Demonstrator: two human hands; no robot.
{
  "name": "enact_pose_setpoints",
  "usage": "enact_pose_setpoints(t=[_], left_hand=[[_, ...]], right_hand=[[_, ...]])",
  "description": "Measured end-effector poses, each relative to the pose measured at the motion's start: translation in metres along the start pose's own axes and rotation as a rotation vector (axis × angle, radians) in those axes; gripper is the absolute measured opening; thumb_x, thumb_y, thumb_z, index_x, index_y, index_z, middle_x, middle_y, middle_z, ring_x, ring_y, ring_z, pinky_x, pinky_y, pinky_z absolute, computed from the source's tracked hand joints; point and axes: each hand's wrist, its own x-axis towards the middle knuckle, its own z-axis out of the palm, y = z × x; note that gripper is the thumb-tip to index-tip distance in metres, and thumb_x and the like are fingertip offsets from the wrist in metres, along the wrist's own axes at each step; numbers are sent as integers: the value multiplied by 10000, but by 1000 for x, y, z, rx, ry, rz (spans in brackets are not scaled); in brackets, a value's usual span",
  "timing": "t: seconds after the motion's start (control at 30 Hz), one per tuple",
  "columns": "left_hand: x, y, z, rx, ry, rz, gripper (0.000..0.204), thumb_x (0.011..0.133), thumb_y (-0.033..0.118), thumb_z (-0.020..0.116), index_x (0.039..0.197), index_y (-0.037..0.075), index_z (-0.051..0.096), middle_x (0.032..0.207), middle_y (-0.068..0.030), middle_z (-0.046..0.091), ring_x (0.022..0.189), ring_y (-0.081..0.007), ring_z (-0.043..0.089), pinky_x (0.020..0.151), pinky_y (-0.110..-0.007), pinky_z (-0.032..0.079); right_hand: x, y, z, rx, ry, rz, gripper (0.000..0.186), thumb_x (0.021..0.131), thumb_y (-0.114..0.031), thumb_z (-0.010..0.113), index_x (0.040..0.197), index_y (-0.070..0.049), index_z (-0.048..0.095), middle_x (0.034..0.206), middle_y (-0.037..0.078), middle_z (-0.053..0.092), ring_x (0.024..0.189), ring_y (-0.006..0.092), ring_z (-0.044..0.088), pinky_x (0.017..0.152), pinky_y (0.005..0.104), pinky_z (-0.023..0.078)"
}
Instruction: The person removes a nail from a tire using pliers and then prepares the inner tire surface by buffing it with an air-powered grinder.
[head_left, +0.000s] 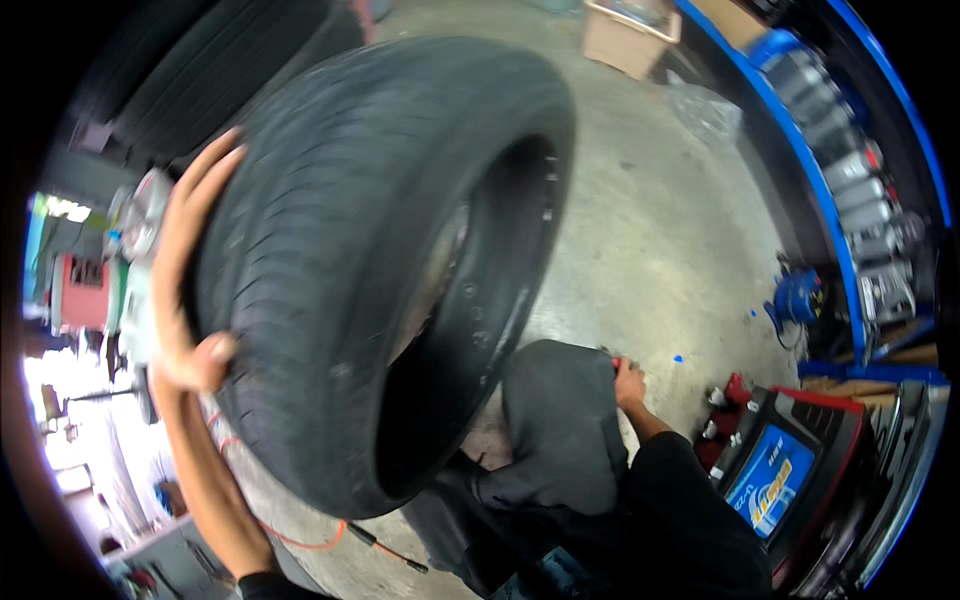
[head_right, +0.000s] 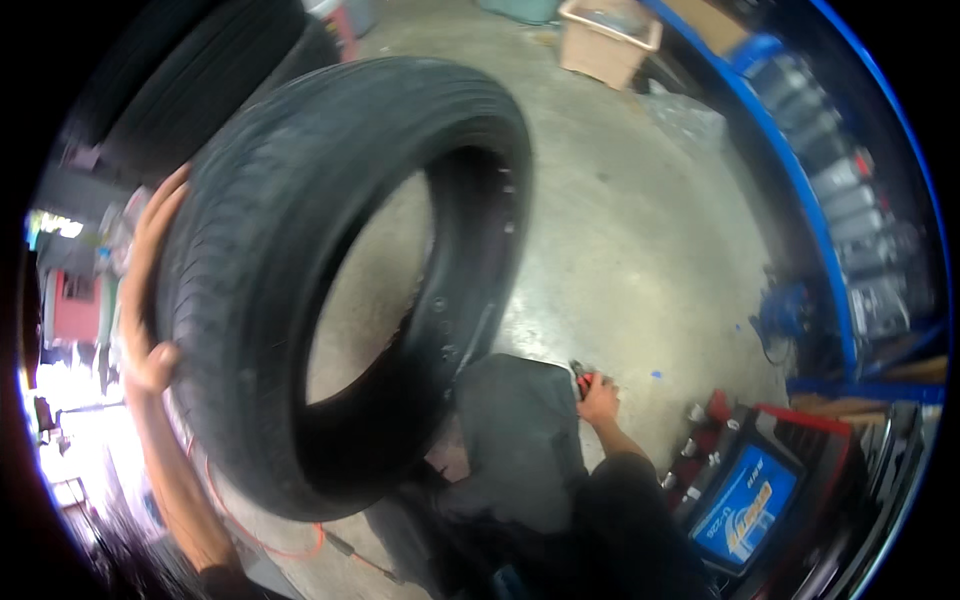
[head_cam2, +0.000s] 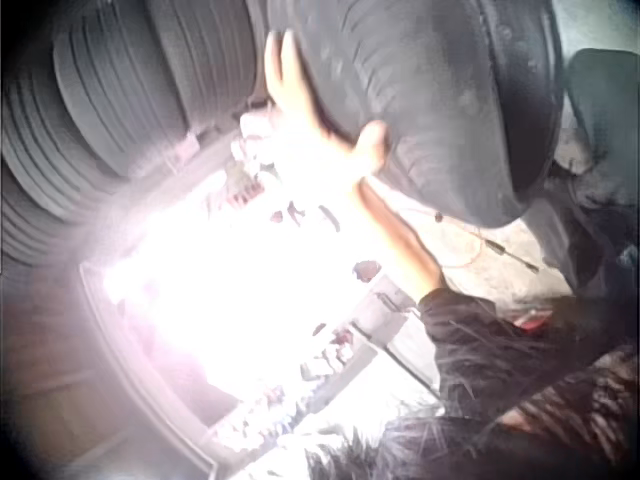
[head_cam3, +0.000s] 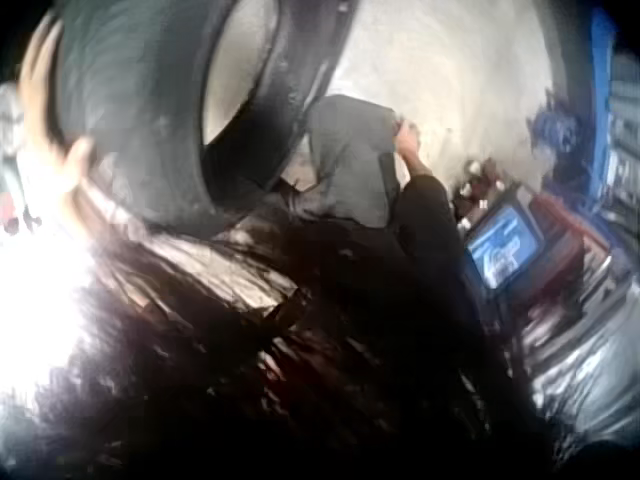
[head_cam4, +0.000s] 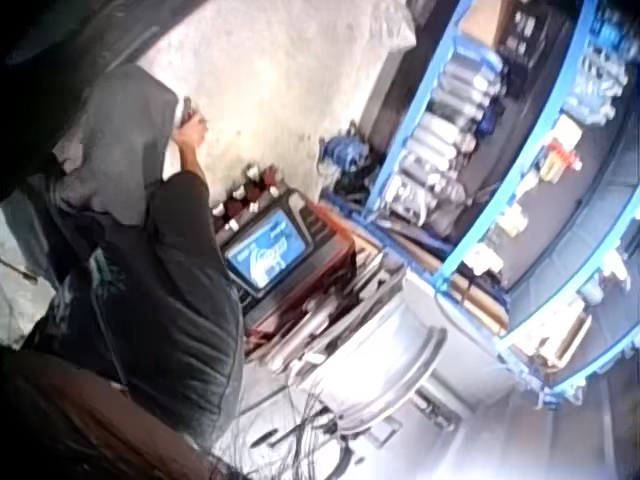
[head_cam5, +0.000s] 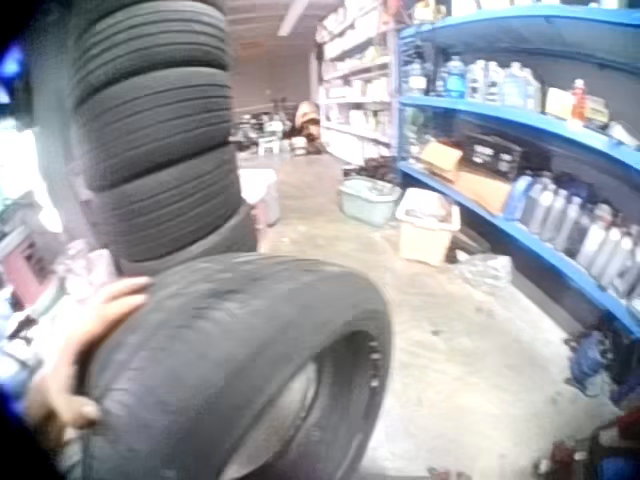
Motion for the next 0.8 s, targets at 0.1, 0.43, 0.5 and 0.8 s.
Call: enact_pose_setpoints(t=[0.1,0.43,0.5,0.8], left_hand=[[-13,4,16,44,39,-36,1255,676,907,495,1476,-59,516,1544,-306,455,1428,-467,450,1188,-600,312],[-23,48,0,45,-18,-53,1090,744,788,576,1507,11,514,1610,-306,353,1502,-470,339,1218,-578,236],[-36,67,0,67,8,-115,1067,729,776,599,1495,34,539,1607,-316,349,1494,-486,344,1212,-566,262],[-92,122,5,164,71,-104,985,656,701,646,1447,115,610,1601,-315,357,1447,-542,373,1173,-605,318]], right_hand=[[-11,1,-19,-30,-9,25,764,708,-287,812,1385,-174,476,1367,213,504,1250,452,519,986,587,492],[-53,-263,-286,1599,-507,-730,738,950,-521,657,1489,-51,473,1445,230,540,1241,335,591,1078,422,456],[-84,-320,-326,2010,-1112,-605,857,953,-701,514,1520,-62,439,1498,211,505,1322,345,525,1130,465,398],[-116,-362,-368,2489,-414,-461,717,1029,-611,409,1421,-25,537,1423,148,568,1263,333,555,1075,471,480]])
